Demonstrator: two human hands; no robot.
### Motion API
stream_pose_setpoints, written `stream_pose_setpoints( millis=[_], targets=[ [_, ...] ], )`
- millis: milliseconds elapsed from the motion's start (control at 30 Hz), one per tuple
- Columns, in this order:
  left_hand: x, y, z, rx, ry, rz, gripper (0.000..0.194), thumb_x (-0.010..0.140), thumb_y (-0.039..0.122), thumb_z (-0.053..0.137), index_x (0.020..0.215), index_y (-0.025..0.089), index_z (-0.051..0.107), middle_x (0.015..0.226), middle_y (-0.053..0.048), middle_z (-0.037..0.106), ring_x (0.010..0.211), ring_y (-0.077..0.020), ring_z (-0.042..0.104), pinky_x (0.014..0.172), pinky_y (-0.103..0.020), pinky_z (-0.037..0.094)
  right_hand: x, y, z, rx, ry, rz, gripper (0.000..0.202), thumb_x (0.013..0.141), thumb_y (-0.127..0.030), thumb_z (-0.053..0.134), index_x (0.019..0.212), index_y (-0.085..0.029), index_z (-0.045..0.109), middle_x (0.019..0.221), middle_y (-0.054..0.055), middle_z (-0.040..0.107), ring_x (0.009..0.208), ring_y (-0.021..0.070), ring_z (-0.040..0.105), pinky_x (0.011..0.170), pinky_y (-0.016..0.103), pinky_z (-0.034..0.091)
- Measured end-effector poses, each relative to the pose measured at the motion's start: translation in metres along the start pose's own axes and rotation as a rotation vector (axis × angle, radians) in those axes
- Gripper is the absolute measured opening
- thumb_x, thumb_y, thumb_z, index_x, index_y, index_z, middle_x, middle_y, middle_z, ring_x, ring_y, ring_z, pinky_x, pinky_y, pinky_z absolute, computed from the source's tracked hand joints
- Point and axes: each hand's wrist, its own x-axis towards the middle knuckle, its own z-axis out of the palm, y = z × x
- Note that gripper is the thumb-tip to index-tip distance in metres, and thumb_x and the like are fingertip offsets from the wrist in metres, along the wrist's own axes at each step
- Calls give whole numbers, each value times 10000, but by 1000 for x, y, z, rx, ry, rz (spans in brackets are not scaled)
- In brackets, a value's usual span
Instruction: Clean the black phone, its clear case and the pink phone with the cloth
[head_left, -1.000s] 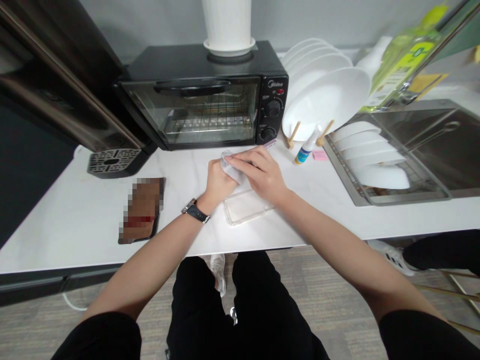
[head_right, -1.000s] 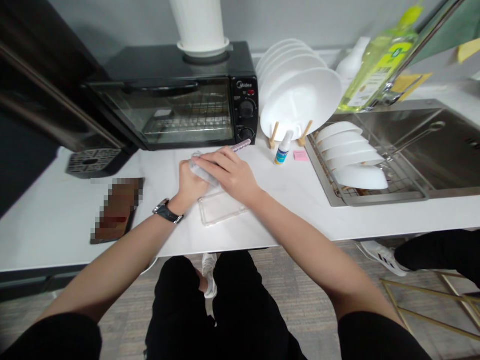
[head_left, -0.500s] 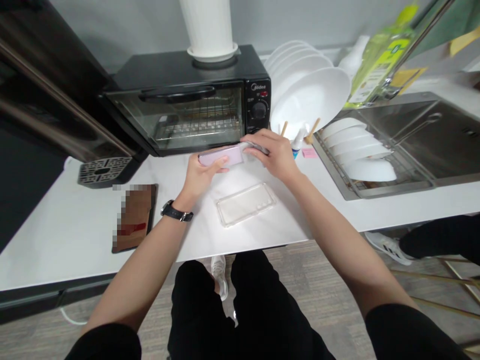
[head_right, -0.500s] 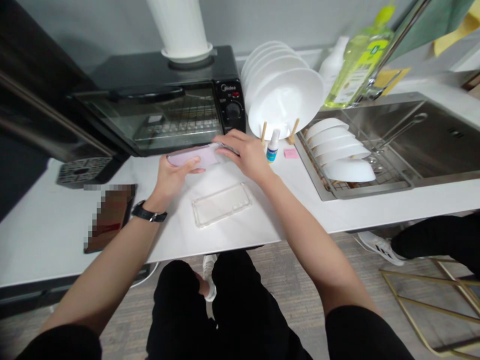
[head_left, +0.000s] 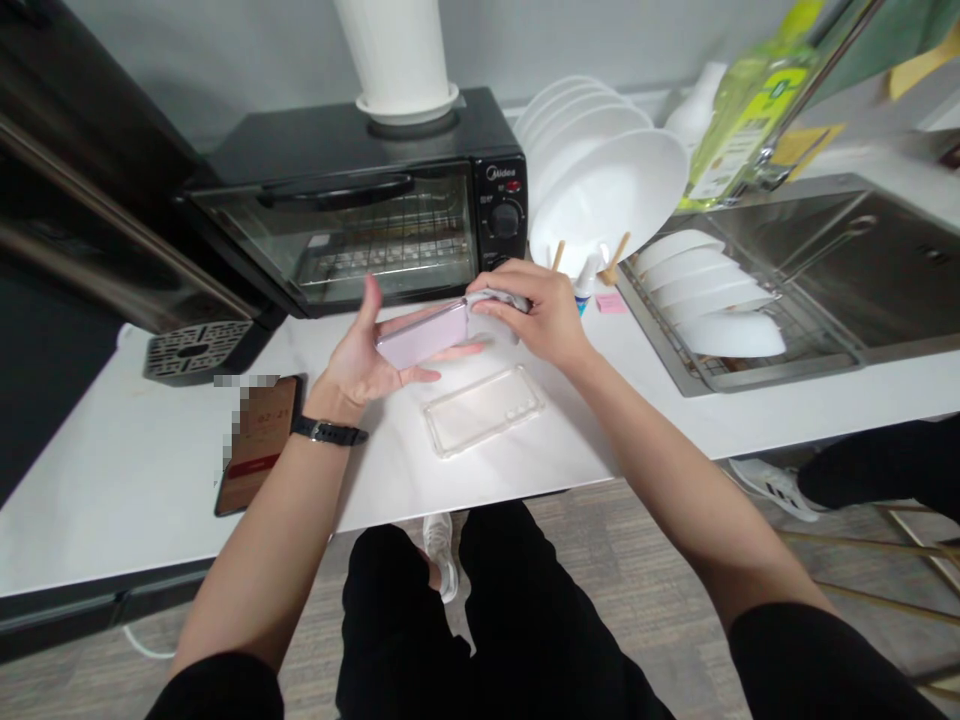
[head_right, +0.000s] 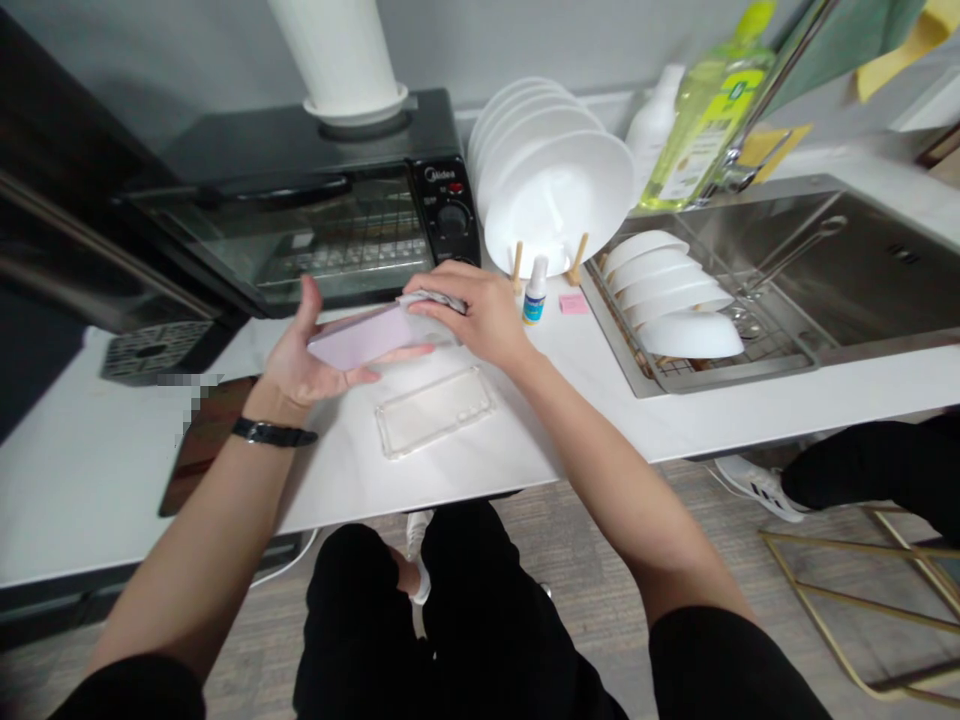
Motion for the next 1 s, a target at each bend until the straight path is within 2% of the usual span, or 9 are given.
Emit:
stream_pose_setpoints(
  millis=[133,233,300,433,500,567,667,800,1000],
  targets=[
    [10,-10,2,-59,-42,-184,571,916,710,690,1041,158,772,918,-158,781,624,-182,728,333,-160,404,-1,-1,4,67,-52,-62,411,1040,-603,594,1125,-270,820,1090,50,794,1011,206,746,928,365,602],
    [13,-14,4,-113,90,-65,285,907,444,803,906,164,749,787,-83,752,492,-104,635,344,-144,430,-1,2,6,69,-5,-66,367,1056,-564,588,1149,-295,820,1118,56,786,1050,215,741,957,408,609],
    [12,-13,6,-154,166,25,209,911,361,789,958,163,743,894,-104,793,564,-118,692,377,-143,472,0,5,4,40,102,-28,339,1068,-543,576,1177,-326,813,1130,52,775,1082,229,731,987,461,607],
    [11,-12,15,-168,207,170,346,905,331,766,1222,209,701,1269,-129,791,836,-176,801,593,-226,639,0,8,1,-6,334,31,313,1064,-538,588,1178,-346,806,1119,44,758,1104,242,715,1011,508,603],
    [12,-13,20,-169,199,232,414,924,378,753,1306,241,674,1332,-125,773,992,-233,812,776,-348,692,0,6,2,-10,342,41,319,1064,-536,588,1181,-333,805,1123,49,759,1098,240,718,994,490,609],
    [14,-15,25,-193,152,222,474,971,544,677,1332,236,675,1307,-149,780,1115,-312,794,865,-477,687,-2,3,4,-9,289,47,339,1084,-516,550,1202,-322,802,1146,58,764,1094,237,721,960,464,615],
    [17,-18,29,-205,71,166,678,977,769,518,1350,227,681,1199,-166,808,1130,-372,787,850,-550,674,-4,0,9,-22,227,62,364,1104,-479,507,1238,-305,796,1173,72,768,1041,228,727,886,422,618],
    [20,-21,33,-206,33,134,701,970,794,503,1411,269,650,1159,-134,819,1063,-355,805,860,-545,665,-6,3,12,-62,301,126,347,1075,-485,569,1242,-277,792,1115,81,789,915,222,717,797,392,607],
    [23,-23,35,-145,75,196,782,953,861,440,1314,217,697,1080,-149,820,1005,-358,808,832,-528,667,-5,4,13,-52,342,158,306,1059,-461,601,1163,-259,807,1097,84,806,971,243,730,869,421,611]
  ],
)
